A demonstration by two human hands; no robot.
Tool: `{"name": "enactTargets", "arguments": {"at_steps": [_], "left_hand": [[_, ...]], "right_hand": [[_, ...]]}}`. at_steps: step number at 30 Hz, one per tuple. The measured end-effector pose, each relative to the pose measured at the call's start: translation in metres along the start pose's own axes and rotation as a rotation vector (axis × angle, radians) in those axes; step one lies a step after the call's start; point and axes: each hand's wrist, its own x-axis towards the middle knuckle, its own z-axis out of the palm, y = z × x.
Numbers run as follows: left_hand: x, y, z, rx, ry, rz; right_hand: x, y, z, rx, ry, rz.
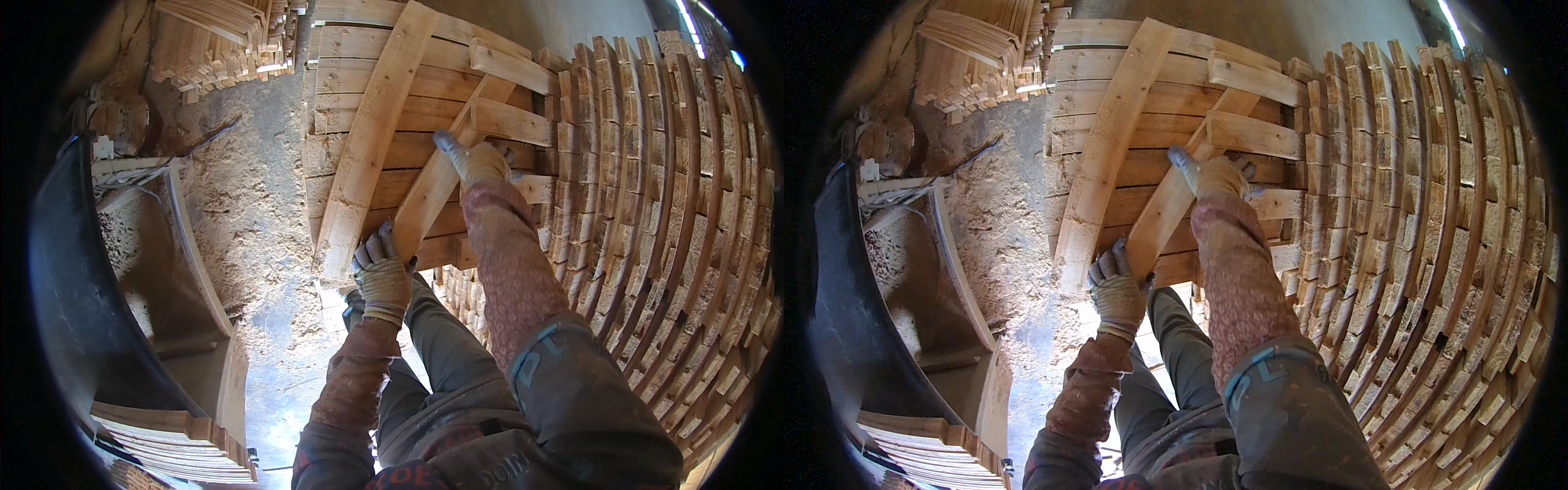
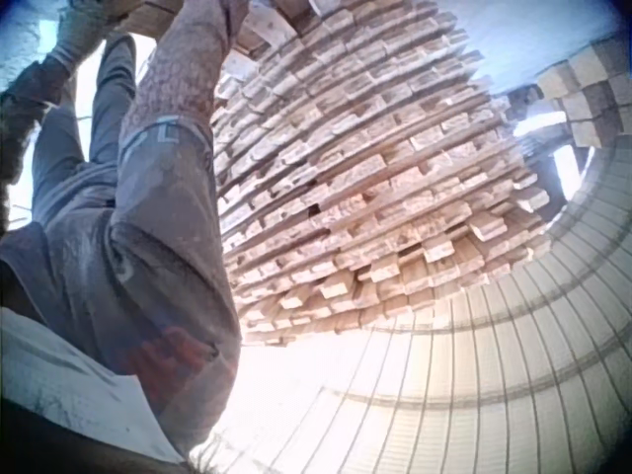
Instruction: The person repeatedly picks up wooden planks from a pile and stacks them neatly on a nearby surface. The person handles the planks one at a time, aligning them carefully to form a growing stack.
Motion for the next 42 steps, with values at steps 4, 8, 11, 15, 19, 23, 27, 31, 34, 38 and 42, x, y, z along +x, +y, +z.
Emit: {"name": "enactTargets", "arguments": {"at_steps": [4,8,11,15,19,23,27,31,34,38,42], "left_hand": [[-0.007,0.001,0.002,-0.008,0.003,-0.018],[-0.047,-0.011,0.002,0.020,0.048,-0.045],[-0.053,-0.025,-0.001,-0.005,0.042,-0.054],[-0.077,-0.045,-0.006,0.035,0.067,-0.078],[-0.120,-0.066,-0.012,0.042,0.048,-0.111],[-0.122,-0.061,-0.018,0.075,0.054,-0.072],[-0.160,-0.090,-0.015,0.058,0.024,-0.165],[-0.291,-0.168,-0.081,-0.016,-0.109,-0.374],[-0.341,-0.169,-0.147,0.030,-0.123,-0.426],[-0.302,-0.123,-0.207,-0.189,-0.174,-0.492],[-0.174,-0.077,-0.173,-0.777,-0.149,-0.228]], "right_hand": [[0.011,-0.002,0.009,0.011,0.061,0.002],[-0.013,0.006,0.027,-0.129,0.058,-0.065],[-0.043,0.009,0.008,-0.216,0.011,-0.100],[-0.064,0.013,-0.024,-0.288,0.098,-0.250],[-0.101,-0.026,0.004,0.331,-0.005,-0.639],[-0.127,-0.113,0.027,0.239,-0.012,-0.347],[-0.122,-0.138,0.055,0.502,-0.051,-0.263],[-0.100,-0.129,0.057,0.906,0.236,-0.415],[-0.091,-0.091,0.034,1.585,-0.113,-0.775],[-0.083,-0.004,-0.019,1.496,-0.323,-0.948],[-0.053,0.048,0.012,1.671,-0.822,-1.023]]}}
